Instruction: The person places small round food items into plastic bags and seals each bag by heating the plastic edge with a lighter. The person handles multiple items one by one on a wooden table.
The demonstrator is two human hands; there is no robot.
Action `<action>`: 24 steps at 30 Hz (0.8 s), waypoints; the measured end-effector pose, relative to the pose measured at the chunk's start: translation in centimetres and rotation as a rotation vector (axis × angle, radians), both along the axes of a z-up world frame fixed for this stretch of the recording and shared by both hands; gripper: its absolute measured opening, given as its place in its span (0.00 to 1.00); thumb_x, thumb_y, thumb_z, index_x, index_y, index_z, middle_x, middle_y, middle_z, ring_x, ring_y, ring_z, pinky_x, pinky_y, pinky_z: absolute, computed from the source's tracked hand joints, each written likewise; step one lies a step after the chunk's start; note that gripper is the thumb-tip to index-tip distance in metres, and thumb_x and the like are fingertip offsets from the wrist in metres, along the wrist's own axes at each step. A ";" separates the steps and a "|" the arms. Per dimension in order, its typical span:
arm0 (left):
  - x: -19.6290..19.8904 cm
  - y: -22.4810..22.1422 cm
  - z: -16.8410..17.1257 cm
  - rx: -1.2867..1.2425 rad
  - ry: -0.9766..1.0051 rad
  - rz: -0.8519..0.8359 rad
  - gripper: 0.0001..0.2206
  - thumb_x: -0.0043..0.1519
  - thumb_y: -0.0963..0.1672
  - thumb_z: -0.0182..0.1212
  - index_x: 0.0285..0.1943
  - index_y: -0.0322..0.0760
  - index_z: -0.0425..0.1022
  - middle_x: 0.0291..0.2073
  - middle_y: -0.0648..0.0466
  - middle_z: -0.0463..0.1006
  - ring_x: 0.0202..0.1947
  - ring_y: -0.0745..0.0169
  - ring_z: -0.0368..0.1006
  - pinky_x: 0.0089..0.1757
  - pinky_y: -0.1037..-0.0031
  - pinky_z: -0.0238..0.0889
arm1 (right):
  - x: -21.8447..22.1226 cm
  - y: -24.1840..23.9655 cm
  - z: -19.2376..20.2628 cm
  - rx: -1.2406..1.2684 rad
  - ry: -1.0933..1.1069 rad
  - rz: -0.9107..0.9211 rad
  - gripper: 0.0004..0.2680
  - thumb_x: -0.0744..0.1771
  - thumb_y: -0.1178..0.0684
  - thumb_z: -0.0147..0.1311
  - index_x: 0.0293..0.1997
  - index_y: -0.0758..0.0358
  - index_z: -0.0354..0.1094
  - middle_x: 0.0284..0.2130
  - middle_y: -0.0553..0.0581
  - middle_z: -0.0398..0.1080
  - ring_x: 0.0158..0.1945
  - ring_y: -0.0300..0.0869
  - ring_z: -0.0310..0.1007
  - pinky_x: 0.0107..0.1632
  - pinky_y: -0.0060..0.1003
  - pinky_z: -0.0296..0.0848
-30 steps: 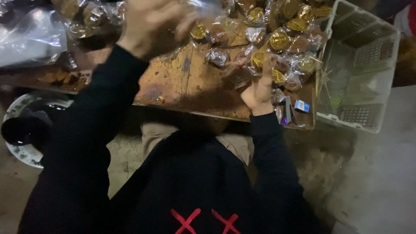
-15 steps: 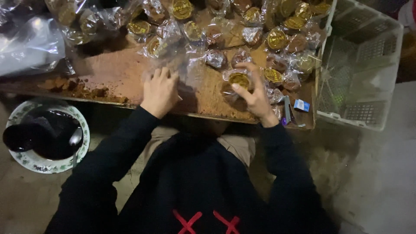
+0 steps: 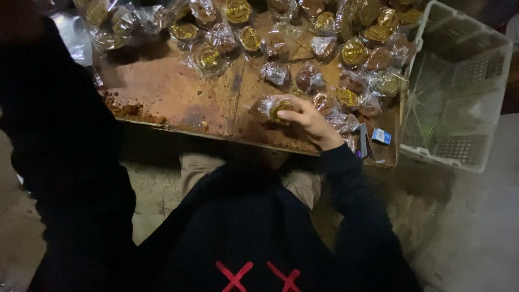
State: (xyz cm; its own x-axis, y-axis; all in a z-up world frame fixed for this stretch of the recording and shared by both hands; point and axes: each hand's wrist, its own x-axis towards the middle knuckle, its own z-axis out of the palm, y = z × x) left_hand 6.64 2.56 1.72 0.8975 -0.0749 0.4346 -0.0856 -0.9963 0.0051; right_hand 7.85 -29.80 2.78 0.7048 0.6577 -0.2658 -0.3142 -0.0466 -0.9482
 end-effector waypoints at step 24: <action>-6.5 -4.6 -2.2 -0.345 0.519 0.022 0.07 0.61 0.44 0.63 0.47 0.48 0.76 0.66 0.39 0.58 0.71 0.23 0.49 0.57 0.23 0.48 | -1.8 3.2 2.1 -0.750 -0.898 0.543 0.21 0.62 0.42 0.65 0.60 0.54 0.67 0.45 0.67 0.65 0.43 0.72 0.74 0.44 0.62 0.75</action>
State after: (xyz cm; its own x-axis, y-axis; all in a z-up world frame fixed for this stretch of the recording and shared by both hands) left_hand 0.14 -2.07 -0.49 0.9979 0.0125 -0.0631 0.0346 -0.9312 0.3629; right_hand 6.01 -26.61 4.93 0.5187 0.8121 -0.2674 0.6436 -0.5767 -0.5032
